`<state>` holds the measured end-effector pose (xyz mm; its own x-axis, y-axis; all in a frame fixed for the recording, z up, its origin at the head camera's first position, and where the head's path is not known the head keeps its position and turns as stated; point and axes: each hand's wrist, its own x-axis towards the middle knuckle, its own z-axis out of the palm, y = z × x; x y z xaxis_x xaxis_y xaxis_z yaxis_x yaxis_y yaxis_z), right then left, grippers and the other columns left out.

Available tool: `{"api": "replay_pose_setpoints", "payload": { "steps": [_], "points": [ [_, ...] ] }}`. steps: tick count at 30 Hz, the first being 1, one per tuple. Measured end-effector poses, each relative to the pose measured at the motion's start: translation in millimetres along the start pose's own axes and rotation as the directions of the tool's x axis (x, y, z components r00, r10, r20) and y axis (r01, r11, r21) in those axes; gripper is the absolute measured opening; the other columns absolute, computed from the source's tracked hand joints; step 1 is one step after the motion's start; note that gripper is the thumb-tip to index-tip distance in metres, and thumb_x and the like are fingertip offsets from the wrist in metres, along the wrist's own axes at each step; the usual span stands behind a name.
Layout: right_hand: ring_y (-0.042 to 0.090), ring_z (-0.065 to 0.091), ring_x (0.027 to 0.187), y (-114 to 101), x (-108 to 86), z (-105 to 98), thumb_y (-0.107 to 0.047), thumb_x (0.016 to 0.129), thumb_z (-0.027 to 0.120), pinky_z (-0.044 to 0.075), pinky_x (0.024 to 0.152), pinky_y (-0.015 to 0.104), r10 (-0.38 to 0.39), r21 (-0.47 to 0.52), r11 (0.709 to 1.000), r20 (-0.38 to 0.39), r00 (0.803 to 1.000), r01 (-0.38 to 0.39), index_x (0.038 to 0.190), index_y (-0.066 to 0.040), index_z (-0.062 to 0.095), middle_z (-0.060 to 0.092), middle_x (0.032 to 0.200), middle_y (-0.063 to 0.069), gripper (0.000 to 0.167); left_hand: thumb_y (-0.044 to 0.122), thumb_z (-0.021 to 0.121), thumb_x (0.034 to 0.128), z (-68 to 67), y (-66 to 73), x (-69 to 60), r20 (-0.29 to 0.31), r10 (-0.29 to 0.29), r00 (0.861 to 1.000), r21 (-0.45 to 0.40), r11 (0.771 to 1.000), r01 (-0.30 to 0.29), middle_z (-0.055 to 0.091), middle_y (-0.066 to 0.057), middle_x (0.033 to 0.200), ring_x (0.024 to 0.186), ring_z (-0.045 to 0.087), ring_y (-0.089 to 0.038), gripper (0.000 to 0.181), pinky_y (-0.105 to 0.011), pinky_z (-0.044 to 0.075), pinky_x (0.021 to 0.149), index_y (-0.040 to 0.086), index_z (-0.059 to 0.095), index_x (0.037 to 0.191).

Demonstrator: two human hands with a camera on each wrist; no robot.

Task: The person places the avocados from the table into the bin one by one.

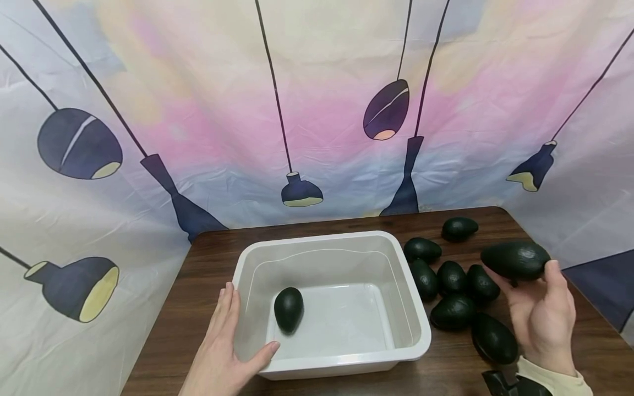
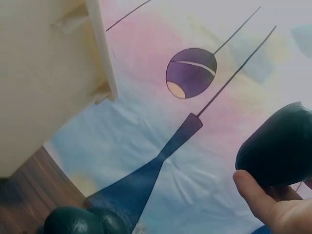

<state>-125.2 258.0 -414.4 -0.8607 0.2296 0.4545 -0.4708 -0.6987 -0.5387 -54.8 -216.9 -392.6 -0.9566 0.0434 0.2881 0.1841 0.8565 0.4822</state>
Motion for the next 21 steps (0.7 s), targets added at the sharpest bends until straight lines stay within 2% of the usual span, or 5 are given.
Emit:
{"api": "replay_pose_setpoints", "payload": {
  "steps": [2, 4, 10, 14, 21],
  "points": [
    [0.038, 0.049, 0.127, 0.3, 1.0, -0.3, -0.017, 0.109, 0.021, 0.041, 0.1, 0.054, 0.012, 0.096, 0.995, 0.053, 0.998, -0.018, 0.14, 0.012, 0.04, 0.056, 0.13, 0.026, 0.047, 0.054, 0.079, 0.0741, 0.2, -0.2, -0.1, -0.001, 0.0, 1.0, 0.0, 1.0, 0.0, 0.008, -0.005, 0.163, 0.148, 0.012, -0.028, 0.112, -0.061, 0.037, 0.096, 0.004, 0.02, 0.155],
    [0.038, 0.047, 0.129, 0.5, 1.8, 0.2, -0.018, 0.109, 0.018, 0.038, 0.103, 0.055, 0.017, 0.128, 0.991, 0.087, 0.996, -0.028, 0.14, 0.012, 0.04, 0.055, 0.131, 0.026, 0.049, 0.054, 0.079, 0.0742, 0.4, -0.3, -0.2, -0.001, -0.001, 1.0, -0.002, 1.0, 0.001, 0.008, -0.005, 0.163, 0.148, 0.012, -0.028, 0.111, -0.061, 0.037, 0.096, 0.004, 0.02, 0.155],
    [0.039, 0.048, 0.128, 1.2, 3.7, 6.8, -0.025, 0.109, 0.014, 0.032, 0.106, 0.056, 0.01, 0.169, 0.985, 0.143, 0.99, -0.034, 0.145, 0.009, 0.034, 0.052, 0.133, 0.028, 0.053, 0.053, 0.079, 0.0744, 0.7, -0.1, -0.3, -0.002, -0.004, 1.0, -0.01, 1.0, 0.004, 0.008, -0.005, 0.163, 0.148, 0.011, -0.027, 0.111, -0.06, 0.037, 0.096, 0.005, 0.02, 0.155],
    [0.042, 0.048, 0.126, 3.8, 6.7, 12.3, -0.028, 0.108, 0.013, 0.031, 0.106, 0.058, -0.001, 0.208, 0.977, 0.183, 0.983, -0.038, 0.143, 0.011, 0.035, 0.052, 0.132, 0.031, 0.057, 0.054, 0.079, 0.0744, 0.2, 0.2, -0.2, 0.0, -0.007, 1.0, -0.012, 1.0, 0.007, 0.008, -0.005, 0.163, 0.148, 0.012, -0.028, 0.111, -0.061, 0.037, 0.096, 0.005, 0.02, 0.155],
    [0.045, 0.05, 0.123, 10.6, 8.8, 23.6, -0.028, 0.108, 0.014, 0.037, 0.101, 0.06, -0.003, 0.2, 0.979, 0.188, 0.982, -0.035, 0.142, 0.012, 0.034, 0.052, 0.131, 0.03, 0.056, 0.055, 0.078, 0.0747, -0.7, 0.9, -0.3, 0.011, -0.017, 1.0, -0.018, 1.0, 0.017, 0.008, -0.004, 0.163, 0.148, 0.012, -0.028, 0.112, -0.061, 0.036, 0.097, 0.006, 0.018, 0.155]
  ]
}}
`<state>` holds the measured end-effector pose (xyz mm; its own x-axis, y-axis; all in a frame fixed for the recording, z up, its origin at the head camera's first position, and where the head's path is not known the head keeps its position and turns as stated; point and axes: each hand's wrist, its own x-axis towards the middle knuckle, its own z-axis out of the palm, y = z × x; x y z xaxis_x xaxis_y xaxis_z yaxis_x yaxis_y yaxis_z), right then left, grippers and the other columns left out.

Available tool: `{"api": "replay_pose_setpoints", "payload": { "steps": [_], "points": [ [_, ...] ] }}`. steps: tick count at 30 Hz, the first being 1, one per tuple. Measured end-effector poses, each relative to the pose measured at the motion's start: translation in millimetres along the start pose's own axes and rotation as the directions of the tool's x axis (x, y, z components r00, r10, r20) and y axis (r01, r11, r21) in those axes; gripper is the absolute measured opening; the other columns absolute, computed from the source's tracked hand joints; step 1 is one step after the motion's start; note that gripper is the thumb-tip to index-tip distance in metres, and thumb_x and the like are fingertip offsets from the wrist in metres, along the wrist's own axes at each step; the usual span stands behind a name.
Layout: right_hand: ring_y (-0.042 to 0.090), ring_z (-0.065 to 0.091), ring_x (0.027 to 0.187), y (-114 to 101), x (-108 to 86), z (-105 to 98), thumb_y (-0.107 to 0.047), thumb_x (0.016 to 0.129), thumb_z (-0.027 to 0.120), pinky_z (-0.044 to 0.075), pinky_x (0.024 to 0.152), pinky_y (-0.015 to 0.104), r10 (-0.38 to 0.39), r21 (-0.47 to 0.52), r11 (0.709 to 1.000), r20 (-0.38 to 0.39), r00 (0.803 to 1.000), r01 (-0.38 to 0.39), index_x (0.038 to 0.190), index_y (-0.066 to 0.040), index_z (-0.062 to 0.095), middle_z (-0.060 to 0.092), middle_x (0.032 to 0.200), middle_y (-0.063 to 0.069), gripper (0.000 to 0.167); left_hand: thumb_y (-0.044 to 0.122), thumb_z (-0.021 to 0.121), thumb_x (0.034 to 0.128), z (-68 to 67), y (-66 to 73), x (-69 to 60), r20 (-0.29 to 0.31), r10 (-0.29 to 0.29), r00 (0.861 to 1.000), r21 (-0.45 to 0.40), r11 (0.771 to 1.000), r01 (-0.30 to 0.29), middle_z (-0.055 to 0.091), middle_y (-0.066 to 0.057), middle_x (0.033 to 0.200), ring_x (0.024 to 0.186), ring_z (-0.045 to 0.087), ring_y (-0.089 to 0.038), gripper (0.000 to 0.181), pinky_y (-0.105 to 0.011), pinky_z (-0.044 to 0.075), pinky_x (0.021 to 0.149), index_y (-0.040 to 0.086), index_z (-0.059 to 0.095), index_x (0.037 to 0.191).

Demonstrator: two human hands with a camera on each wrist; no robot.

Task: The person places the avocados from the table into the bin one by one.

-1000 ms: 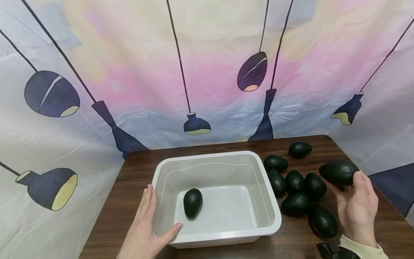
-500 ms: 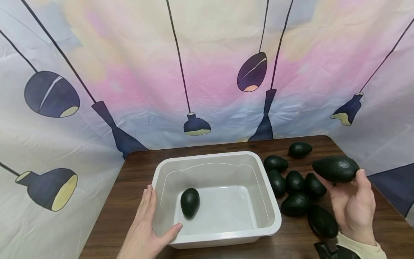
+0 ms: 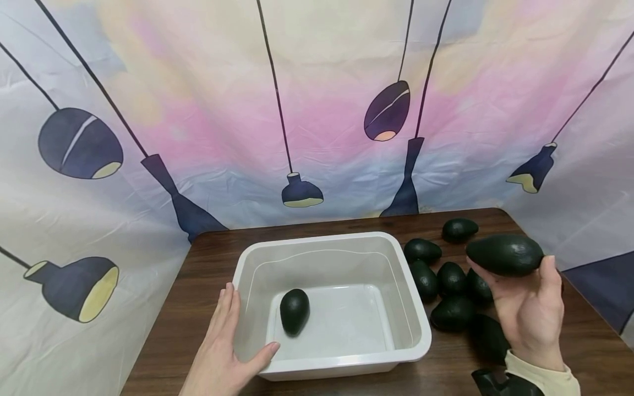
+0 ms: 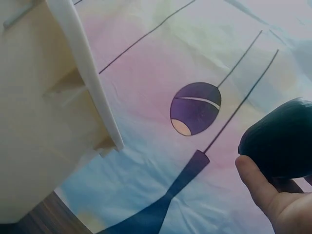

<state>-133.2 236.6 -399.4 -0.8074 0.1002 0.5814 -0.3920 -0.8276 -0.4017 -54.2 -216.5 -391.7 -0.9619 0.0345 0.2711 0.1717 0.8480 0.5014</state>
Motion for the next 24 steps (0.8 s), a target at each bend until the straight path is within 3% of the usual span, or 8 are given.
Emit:
{"api": "replay_pose_setpoints", "payload": {
  "steps": [9, 24],
  "points": [
    [0.043, 0.049, 0.125, 11.8, 6.4, 11.2, -0.028, 0.108, 0.014, 0.04, 0.099, 0.058, 0.022, -0.07, 0.997, 0.028, 0.999, -0.02, 0.143, 0.012, 0.033, 0.05, 0.134, 0.028, 0.057, 0.056, 0.077, 0.0754, -0.8, 0.2, 1.0, 0.018, -0.007, 1.0, 0.004, 1.0, 0.007, 0.007, -0.007, 0.163, 0.147, 0.012, -0.031, 0.112, -0.063, 0.035, 0.098, 0.004, 0.018, 0.155],
    [0.039, 0.049, 0.128, 28.1, 11.6, 25.8, -0.034, 0.108, 0.008, 0.044, 0.097, 0.054, 0.084, -0.09, 0.993, 0.057, 0.995, -0.079, 0.148, 0.008, 0.026, 0.046, 0.14, 0.027, 0.061, 0.06, 0.074, 0.0763, -3.3, 1.7, 1.7, 0.051, -0.042, 0.998, 0.02, 0.999, 0.041, 0.004, -0.006, 0.163, 0.147, 0.013, -0.034, 0.113, -0.065, 0.033, 0.099, 0.005, 0.015, 0.156]
  ]
}}
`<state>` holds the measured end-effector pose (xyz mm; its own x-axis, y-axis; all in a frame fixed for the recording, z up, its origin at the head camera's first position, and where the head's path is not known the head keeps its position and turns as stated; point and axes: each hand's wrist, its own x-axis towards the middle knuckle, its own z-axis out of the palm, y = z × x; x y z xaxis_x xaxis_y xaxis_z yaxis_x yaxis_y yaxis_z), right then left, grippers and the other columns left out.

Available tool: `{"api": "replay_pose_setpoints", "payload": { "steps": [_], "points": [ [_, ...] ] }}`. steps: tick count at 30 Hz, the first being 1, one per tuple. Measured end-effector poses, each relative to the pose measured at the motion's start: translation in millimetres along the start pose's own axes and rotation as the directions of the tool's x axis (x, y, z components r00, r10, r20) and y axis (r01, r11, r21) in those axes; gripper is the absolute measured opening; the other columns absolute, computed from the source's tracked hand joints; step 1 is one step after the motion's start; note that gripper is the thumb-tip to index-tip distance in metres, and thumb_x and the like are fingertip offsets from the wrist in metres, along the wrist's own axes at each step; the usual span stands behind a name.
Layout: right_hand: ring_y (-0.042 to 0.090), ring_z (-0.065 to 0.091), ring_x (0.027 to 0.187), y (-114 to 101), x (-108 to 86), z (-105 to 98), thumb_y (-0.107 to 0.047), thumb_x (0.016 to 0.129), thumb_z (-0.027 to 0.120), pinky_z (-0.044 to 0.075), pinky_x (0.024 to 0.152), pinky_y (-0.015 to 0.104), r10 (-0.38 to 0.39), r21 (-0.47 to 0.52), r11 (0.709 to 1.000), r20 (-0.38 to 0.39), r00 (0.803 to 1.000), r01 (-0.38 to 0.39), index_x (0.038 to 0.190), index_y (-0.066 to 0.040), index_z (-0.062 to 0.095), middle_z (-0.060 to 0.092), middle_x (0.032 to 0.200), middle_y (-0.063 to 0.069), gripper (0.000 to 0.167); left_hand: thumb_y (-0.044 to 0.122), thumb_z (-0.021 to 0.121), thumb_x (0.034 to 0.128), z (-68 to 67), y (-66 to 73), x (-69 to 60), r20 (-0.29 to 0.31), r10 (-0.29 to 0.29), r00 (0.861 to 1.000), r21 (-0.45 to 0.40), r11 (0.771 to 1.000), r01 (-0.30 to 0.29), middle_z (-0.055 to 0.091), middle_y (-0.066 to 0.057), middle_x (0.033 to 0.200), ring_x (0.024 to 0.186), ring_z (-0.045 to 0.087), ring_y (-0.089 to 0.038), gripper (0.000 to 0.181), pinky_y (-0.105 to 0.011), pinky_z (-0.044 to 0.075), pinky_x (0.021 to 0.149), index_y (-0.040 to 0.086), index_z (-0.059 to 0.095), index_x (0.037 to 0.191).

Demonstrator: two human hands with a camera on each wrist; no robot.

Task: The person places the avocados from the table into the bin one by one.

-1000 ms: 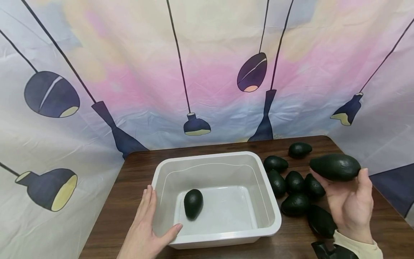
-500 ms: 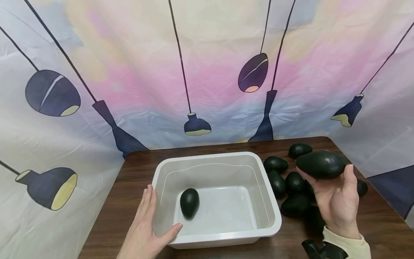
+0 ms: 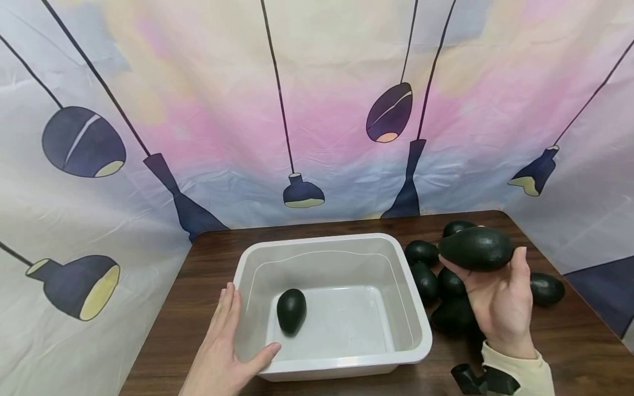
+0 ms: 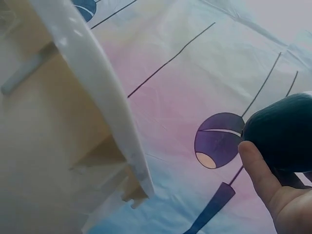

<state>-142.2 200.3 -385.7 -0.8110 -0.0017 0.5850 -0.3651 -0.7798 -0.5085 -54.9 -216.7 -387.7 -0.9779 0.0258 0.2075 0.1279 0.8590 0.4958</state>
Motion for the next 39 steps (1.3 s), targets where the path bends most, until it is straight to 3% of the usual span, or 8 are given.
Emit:
{"api": "replay_pose_setpoints", "payload": {
  "steps": [9, 16, 22, 27, 31, 35, 39],
  "points": [
    [0.032, 0.054, 0.123, 4.4, -1.5, 13.1, -0.021, 0.108, 0.011, 0.047, 0.097, 0.046, 0.01, -0.226, 0.974, 0.032, 0.999, -0.002, 0.147, 0.01, 0.026, 0.041, 0.145, 0.022, 0.052, 0.059, 0.075, 0.0755, 0.6, -0.3, -0.5, -0.014, 0.012, 1.0, -0.005, 1.0, -0.013, 0.005, -0.005, 0.163, 0.147, 0.012, -0.032, 0.113, -0.064, 0.033, 0.099, 0.005, 0.016, 0.155],
    [0.024, 0.053, 0.124, 8.5, -6.3, 26.2, -0.004, 0.105, 0.021, 0.046, 0.099, 0.032, 0.017, -0.424, 0.905, 0.063, 0.998, 0.011, 0.147, 0.012, 0.023, 0.038, 0.142, 0.021, 0.045, 0.059, 0.075, 0.0757, 0.9, -0.5, -0.1, -0.024, 0.022, 0.999, 0.002, 1.0, -0.022, 0.006, -0.006, 0.163, 0.147, 0.013, -0.033, 0.112, -0.064, 0.034, 0.099, 0.004, 0.017, 0.155],
    [0.027, 0.049, 0.127, 12.2, -7.2, 34.4, 0.009, 0.101, 0.031, 0.047, 0.096, 0.029, -0.023, -0.532, 0.844, 0.092, 0.995, 0.069, 0.144, 0.014, 0.029, 0.038, 0.143, 0.029, 0.044, 0.059, 0.075, 0.076, 0.7, -0.3, 0.2, -0.022, 0.019, 1.0, 0.005, 1.0, -0.019, 0.006, -0.006, 0.163, 0.147, 0.013, -0.033, 0.112, -0.063, 0.033, 0.099, 0.003, 0.018, 0.155],
    [0.028, 0.049, 0.123, 14.8, -8.5, 39.8, 0.015, 0.093, 0.048, 0.047, 0.095, 0.025, -0.031, -0.671, 0.733, 0.133, 0.991, 0.113, 0.138, 0.016, 0.038, 0.043, 0.137, 0.031, 0.046, 0.059, 0.075, 0.0763, 0.7, -0.8, 0.8, -0.018, 0.021, 1.0, 0.006, 1.0, -0.021, 0.005, -0.006, 0.163, 0.147, 0.012, -0.032, 0.112, -0.064, 0.033, 0.099, 0.003, 0.018, 0.155],
    [0.028, 0.048, 0.124, 16.4, -11.2, 45.4, 0.018, 0.084, 0.061, 0.045, 0.094, 0.023, 0.035, -0.777, 0.618, 0.18, 0.983, 0.121, 0.137, 0.013, 0.042, 0.042, 0.138, 0.029, 0.057, 0.059, 0.075, 0.0761, 0.9, -1.1, 0.2, -0.021, 0.021, 1.0, 0.003, 1.0, -0.021, 0.006, -0.006, 0.163, 0.147, 0.011, -0.031, 0.112, -0.063, 0.033, 0.1, 0.001, 0.019, 0.154],
    [0.023, 0.049, 0.125, 16.7, -14.3, 51.4, 0.017, 0.078, 0.07, 0.045, 0.093, 0.02, 0.109, -0.871, 0.479, 0.185, 0.977, 0.112, 0.139, 0.003, 0.047, 0.045, 0.141, 0.019, 0.067, 0.059, 0.075, 0.0765, 0.5, -1.1, 0.4, -0.012, 0.016, 1.0, 0.002, 1.0, -0.016, 0.005, -0.007, 0.163, 0.147, 0.011, -0.032, 0.112, -0.064, 0.033, 0.1, 0.002, 0.019, 0.154],
    [0.021, 0.051, 0.124, 18.4, -16.3, 54.7, 0.014, 0.074, 0.076, 0.045, 0.094, 0.019, 0.141, -0.902, 0.408, 0.212, 0.967, 0.138, 0.137, -0.002, 0.051, 0.048, 0.14, 0.014, 0.07, 0.059, 0.074, 0.0768, 0.5, -1.4, 0.2, -0.006, 0.014, 1.0, -0.001, 1.0, -0.014, 0.005, -0.007, 0.163, 0.147, 0.011, -0.033, 0.112, -0.064, 0.032, 0.1, 0.002, 0.018, 0.154]
  ]
}}
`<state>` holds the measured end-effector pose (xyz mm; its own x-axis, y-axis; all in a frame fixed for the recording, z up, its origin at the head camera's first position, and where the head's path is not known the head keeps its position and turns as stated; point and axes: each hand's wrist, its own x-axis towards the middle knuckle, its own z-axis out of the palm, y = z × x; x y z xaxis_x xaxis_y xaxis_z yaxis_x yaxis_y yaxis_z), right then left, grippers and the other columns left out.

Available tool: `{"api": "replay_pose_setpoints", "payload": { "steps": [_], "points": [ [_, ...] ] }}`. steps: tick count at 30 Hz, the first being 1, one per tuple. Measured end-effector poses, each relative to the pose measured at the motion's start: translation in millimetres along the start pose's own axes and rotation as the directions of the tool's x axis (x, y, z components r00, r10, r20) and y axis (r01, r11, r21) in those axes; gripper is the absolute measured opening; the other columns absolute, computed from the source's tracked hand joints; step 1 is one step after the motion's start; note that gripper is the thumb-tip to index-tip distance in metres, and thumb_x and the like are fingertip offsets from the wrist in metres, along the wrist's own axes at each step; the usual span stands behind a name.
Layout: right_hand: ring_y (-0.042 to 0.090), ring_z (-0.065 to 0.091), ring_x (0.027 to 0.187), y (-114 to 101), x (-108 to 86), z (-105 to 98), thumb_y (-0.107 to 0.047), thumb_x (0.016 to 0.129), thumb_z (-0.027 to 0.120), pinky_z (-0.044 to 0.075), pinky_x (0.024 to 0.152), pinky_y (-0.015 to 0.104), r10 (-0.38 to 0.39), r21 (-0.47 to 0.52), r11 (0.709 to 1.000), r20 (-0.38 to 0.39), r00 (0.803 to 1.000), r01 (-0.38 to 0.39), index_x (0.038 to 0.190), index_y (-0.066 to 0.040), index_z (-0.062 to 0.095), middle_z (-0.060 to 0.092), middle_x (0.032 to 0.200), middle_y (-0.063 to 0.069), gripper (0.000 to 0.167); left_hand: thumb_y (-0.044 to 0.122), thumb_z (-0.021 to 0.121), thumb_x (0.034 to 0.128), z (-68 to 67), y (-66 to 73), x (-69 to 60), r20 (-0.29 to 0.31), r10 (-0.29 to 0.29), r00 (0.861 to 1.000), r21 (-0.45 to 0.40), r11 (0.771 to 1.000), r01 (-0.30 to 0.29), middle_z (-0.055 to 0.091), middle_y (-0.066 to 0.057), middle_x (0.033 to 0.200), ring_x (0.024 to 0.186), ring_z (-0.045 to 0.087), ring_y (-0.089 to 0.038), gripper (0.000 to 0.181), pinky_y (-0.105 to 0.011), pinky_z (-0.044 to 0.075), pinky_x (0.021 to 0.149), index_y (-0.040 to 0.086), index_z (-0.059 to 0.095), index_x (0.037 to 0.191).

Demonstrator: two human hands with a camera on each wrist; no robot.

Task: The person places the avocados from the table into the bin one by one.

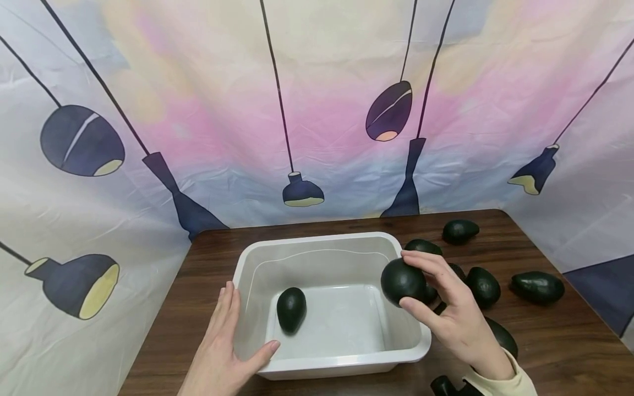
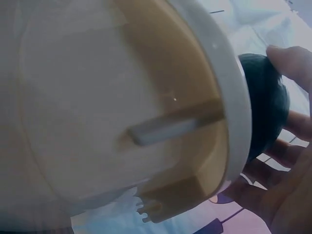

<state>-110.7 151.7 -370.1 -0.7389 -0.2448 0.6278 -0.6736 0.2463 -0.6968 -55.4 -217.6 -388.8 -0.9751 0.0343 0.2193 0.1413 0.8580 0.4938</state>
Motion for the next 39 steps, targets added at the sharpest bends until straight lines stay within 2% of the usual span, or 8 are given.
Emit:
{"api": "replay_pose_setpoints", "payload": {
  "steps": [1, 4, 6, 8, 12, 28, 32, 39],
  "points": [
    [0.02, 0.051, 0.123, -0.2, -0.2, 0.7, 0.013, 0.073, 0.077, 0.046, 0.092, 0.019, -0.007, -0.01, 1.0, 0.008, 1.0, 0.007, 0.137, -0.002, 0.051, 0.048, 0.139, 0.014, 0.071, 0.059, 0.074, 0.0769, 0.2, -0.1, -0.3, -0.002, 0.0, 1.0, -0.001, 1.0, 0.0, 0.005, -0.007, 0.163, 0.147, 0.011, -0.033, 0.111, -0.064, 0.032, 0.1, 0.002, 0.018, 0.154],
    [0.016, 0.053, 0.117, -0.7, -1.1, 2.6, 0.009, 0.072, 0.079, 0.051, 0.073, 0.015, -0.009, -0.035, 0.999, 0.028, 1.0, 0.01, 0.136, -0.004, 0.052, 0.05, 0.138, 0.012, 0.07, 0.058, 0.074, 0.0775, 0.9, -0.5, -0.4, -0.009, 0.003, 1.0, -0.004, 1.0, -0.003, 0.006, -0.007, 0.163, 0.147, 0.011, -0.032, 0.11, -0.064, 0.033, 0.1, 0.002, 0.018, 0.154],
    [0.015, 0.053, 0.116, -1.0, -1.3, 3.5, 0.007, 0.072, 0.081, 0.05, 0.07, 0.015, -0.01, -0.055, 0.998, 0.037, 0.999, 0.012, 0.135, -0.005, 0.053, 0.051, 0.137, 0.01, 0.07, 0.057, 0.074, 0.0778, 1.1, -0.6, -0.4, -0.013, 0.003, 1.0, -0.004, 1.0, -0.003, 0.006, -0.007, 0.163, 0.148, 0.01, -0.031, 0.11, -0.064, 0.033, 0.1, 0.002, 0.018, 0.154],
    [0.016, 0.053, 0.117, -0.9, -1.6, 4.3, 0.005, 0.072, 0.081, 0.05, 0.073, 0.015, -0.02, -0.073, 0.997, 0.045, 0.999, 0.023, 0.135, -0.006, 0.054, 0.051, 0.136, 0.011, 0.069, 0.057, 0.074, 0.078, 1.3, -0.5, 0.0, -0.014, 0.003, 1.0, -0.003, 1.0, -0.003, 0.006, -0.008, 0.162, 0.148, 0.01, -0.03, 0.11, -0.064, 0.033, 0.1, 0.003, 0.017, 0.155],
    [0.018, 0.052, 0.123, -0.9, -1.4, 5.1, 0.001, 0.072, 0.083, 0.043, 0.094, 0.016, -0.037, -0.115, 0.992, 0.053, 0.998, 0.043, 0.134, -0.008, 0.055, 0.053, 0.135, 0.01, 0.069, 0.058, 0.074, 0.0782, 1.1, -0.3, 0.2, -0.012, -0.001, 1.0, -0.001, 1.0, 0.001, 0.007, -0.008, 0.162, 0.148, 0.011, -0.031, 0.11, -0.064, 0.033, 0.1, 0.004, 0.017, 0.155],
    [0.018, 0.053, 0.121, 2.9, -2.1, 8.0, -0.002, 0.076, 0.082, 0.04, 0.099, 0.018, -0.055, -0.136, 0.988, 0.087, 0.995, 0.066, 0.134, -0.014, 0.055, 0.055, 0.132, 0.005, 0.066, 0.056, 0.075, 0.0775, 1.7, 0.3, -1.1, -0.037, 0.005, 0.999, -0.012, 1.0, -0.006, 0.009, -0.007, 0.162, 0.148, 0.01, -0.026, 0.108, -0.063, 0.034, 0.099, 0.003, 0.02, 0.154],
    [0.016, 0.054, 0.12, 1.1, -3.2, 7.7, -0.005, 0.077, 0.082, 0.04, 0.099, 0.016, -0.024, -0.175, 0.984, 0.089, 0.996, 0.039, 0.134, -0.016, 0.056, 0.056, 0.132, 0.0, 0.064, 0.056, 0.075, 0.0775, 1.2, 0.4, -0.9, -0.031, 0.004, 1.0, -0.014, 1.0, -0.004, 0.009, -0.007, 0.162, 0.148, 0.01, -0.028, 0.108, -0.063, 0.034, 0.099, 0.003, 0.02, 0.154],
    [0.012, 0.051, 0.119, -1.1, -5.9, 7.1, -0.018, 0.08, 0.082, 0.043, 0.095, 0.02, 0.105, -0.242, 0.968, 0.117, 0.988, -0.074, 0.136, -0.024, 0.054, 0.054, 0.131, -0.008, 0.063, 0.057, 0.075, 0.0773, 0.5, 0.7, 0.2, -0.018, 0.001, 1.0, -0.007, 1.0, -0.001, 0.008, -0.008, 0.162, 0.147, 0.012, -0.033, 0.109, -0.064, 0.033, 0.099, 0.003, 0.019, 0.154]
  ]
}}
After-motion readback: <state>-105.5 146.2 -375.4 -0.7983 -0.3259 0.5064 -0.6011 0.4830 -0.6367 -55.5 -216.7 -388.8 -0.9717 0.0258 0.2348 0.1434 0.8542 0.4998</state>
